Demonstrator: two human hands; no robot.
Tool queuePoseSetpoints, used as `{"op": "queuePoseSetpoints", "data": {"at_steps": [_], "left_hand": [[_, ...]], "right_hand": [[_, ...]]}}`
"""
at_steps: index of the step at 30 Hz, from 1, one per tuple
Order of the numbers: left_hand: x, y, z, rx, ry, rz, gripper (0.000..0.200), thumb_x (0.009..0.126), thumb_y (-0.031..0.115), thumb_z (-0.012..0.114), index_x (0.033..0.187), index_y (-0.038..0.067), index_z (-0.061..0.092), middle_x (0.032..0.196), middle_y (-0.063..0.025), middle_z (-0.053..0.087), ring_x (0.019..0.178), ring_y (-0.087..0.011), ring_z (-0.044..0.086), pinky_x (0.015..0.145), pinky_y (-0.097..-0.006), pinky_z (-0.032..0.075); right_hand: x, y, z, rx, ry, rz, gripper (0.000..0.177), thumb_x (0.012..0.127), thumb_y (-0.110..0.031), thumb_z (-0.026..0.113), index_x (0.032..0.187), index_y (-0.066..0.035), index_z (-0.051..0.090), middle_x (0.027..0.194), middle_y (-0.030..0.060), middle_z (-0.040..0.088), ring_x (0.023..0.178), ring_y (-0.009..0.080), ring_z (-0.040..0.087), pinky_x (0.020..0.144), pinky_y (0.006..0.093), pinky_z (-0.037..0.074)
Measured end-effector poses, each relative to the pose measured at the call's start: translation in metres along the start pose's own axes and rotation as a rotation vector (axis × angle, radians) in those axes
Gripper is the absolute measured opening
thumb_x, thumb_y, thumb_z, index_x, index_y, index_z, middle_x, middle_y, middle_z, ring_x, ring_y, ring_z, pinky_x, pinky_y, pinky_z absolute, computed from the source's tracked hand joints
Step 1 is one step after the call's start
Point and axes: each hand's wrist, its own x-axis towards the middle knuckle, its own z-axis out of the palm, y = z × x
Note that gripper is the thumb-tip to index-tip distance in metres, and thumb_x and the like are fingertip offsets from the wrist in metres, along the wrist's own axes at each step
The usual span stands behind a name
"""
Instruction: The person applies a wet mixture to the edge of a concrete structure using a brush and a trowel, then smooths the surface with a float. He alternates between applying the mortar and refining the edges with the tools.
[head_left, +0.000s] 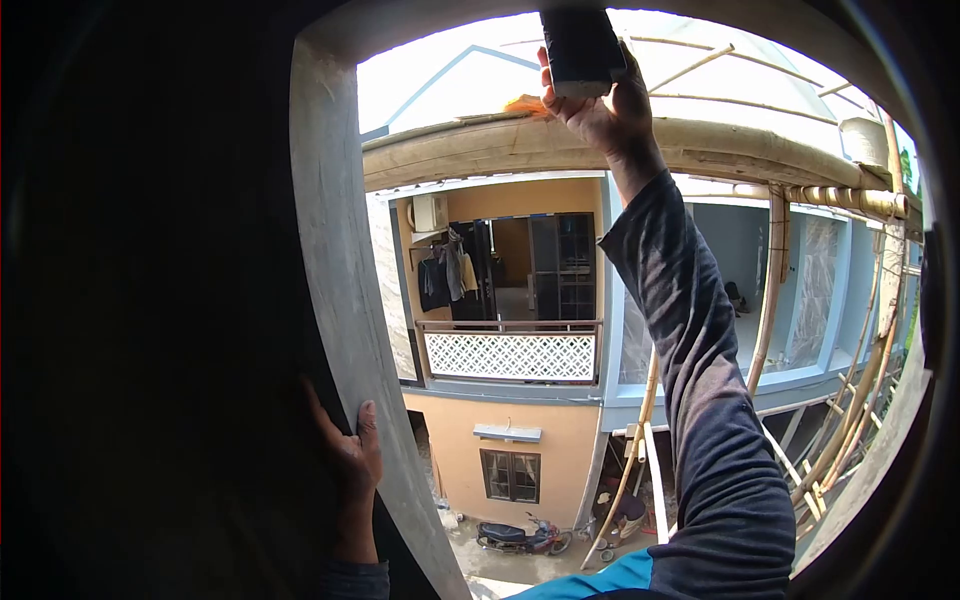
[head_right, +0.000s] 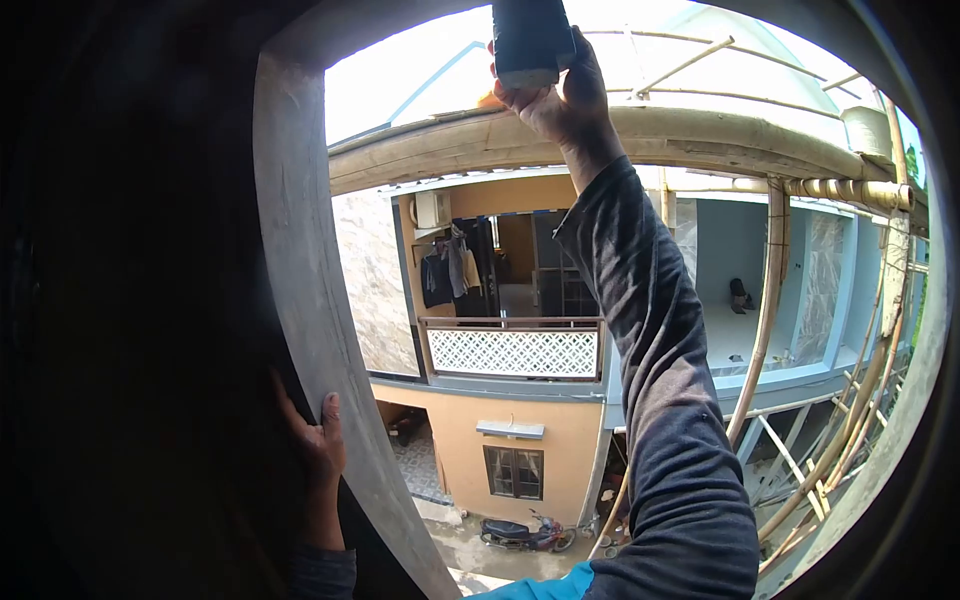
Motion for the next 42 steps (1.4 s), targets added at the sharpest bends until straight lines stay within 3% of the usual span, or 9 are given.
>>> {"op": "queuePoseSetpoints", "data": {"at_steps": [10,13,14,22,30,33,34,38,42], "left_hand": [[0.0,0.006,-0.006,0.062,-0.001,0.022,0.074,0.089,0.022,0.063,0.145,-0.003,0.021,0.148,-0.0268,0.026,0.139,-0.0417,0.023,0.114,-0.047,0.017],[0.001,0.013,-0.007,0.071,0.015,0.005,0.072,0.089,0.023,0.062,0.145,-0.002,0.023,0.146,-0.0261,0.029,0.136,-0.0406,0.029,0.112,-0.0463,0.024],[0.002,0.015,-0.007,0.124,0.025,0.008,0.071,0.089,0.023,0.061,0.145,0.0,0.023,0.145,-0.0264,0.031,0.134,-0.0406,0.033,0.11,-0.0461,0.029],[0.002,0.015,-0.007,0.122,0.04,-0.033,0.069,0.089,0.022,0.061,0.145,0.002,0.026,0.145,-0.0248,0.033,0.135,-0.0387,0.033,0.112,-0.0465,0.025],[-0.001,0.015,-0.013,0.25,-0.033,-0.07,0.073,0.089,0.025,0.062,0.146,0.002,0.024,0.145,-0.0248,0.033,0.136,-0.0382,0.031,0.112,-0.0468,0.025],[0.0,0.014,-0.013,0.209,-0.03,-0.064,0.073,0.089,0.025,0.062,0.146,0.001,0.024,0.145,-0.0249,0.033,0.135,-0.0394,0.033,0.112,-0.0471,0.026],[0.001,0.014,-0.013,0.2,-0.033,-0.064,0.072,0.089,0.025,0.062,0.146,0.001,0.023,0.145,-0.025,0.033,0.135,-0.0399,0.033,0.112,-0.0473,0.026],[0.001,0.014,-0.015,0.221,-0.052,-0.07,0.072,0.09,0.025,0.062,0.146,0.001,0.024,0.145,-0.0248,0.033,0.134,-0.0398,0.034,0.112,-0.0468,0.027],[0.003,0.017,-0.016,0.232,-0.039,-0.062,0.07,0.09,0.024,0.062,0.145,0.001,0.027,0.144,-0.0246,0.035,0.135,-0.039,0.034,0.112,-0.0459,0.027]], "right_hand": [[-0.054,-0.187,-0.038,-0.131,-0.192,-0.266,0.053,0.09,-0.034,0.045,0.129,0.002,0.048,0.123,0.0247,0.055,0.096,0.033,0.059,0.083,0.0424,0.047],[-0.082,-0.251,-0.106,-0.237,-0.019,-0.36,0.057,0.084,-0.033,0.048,0.128,0.003,0.049,0.123,0.0249,0.055,0.104,0.0359,0.057,0.084,0.0458,0.047],[-0.092,-0.256,-0.127,-0.254,0.351,-0.5,0.054,0.087,-0.048,0.046,0.126,-0.011,0.053,0.117,0.0203,0.058,0.103,0.0375,0.056,0.086,0.0522,0.044],[-0.12,-0.06,-0.069,-1.366,0.755,-0.922,0.093,0.082,-0.031,0.071,0.148,-0.012,0.01,0.115,0.0166,0.053,0.098,0.0204,0.058,0.077,0.0342,0.051],[0.011,0.005,-0.021,-2.087,0.744,-1.361,0.095,0.064,-0.053,0.082,0.124,0.001,0.033,0.112,0.0158,0.036,0.103,0.0267,0.044,0.084,0.0411,0.042],[0.04,0.021,-0.004,-2.159,0.821,-1.415,0.1,0.061,-0.058,0.081,0.122,0.006,0.034,0.11,0.0177,0.037,0.105,0.0296,0.043,0.087,0.0435,0.04],[0.033,0.038,0.012,-2.038,0.946,-1.361,0.07,0.072,-0.04,0.078,0.118,-0.002,0.043,0.102,0.0176,0.053,0.094,0.0319,0.056,0.081,0.046,0.048],[0.039,0.036,0.013,-1.974,1.087,-1.118,0.084,0.063,-0.032,0.085,0.125,-0.002,0.036,0.111,0.0216,0.048,0.103,0.0378,0.05,0.086,0.049,0.043],[0.024,-0.021,-0.012,-1.995,1.046,-1.373,0.088,0.065,-0.038,0.083,0.127,0.0,0.034,0.113,0.0229,0.046,0.104,0.0383,0.049,0.084,0.05,0.044]]}}
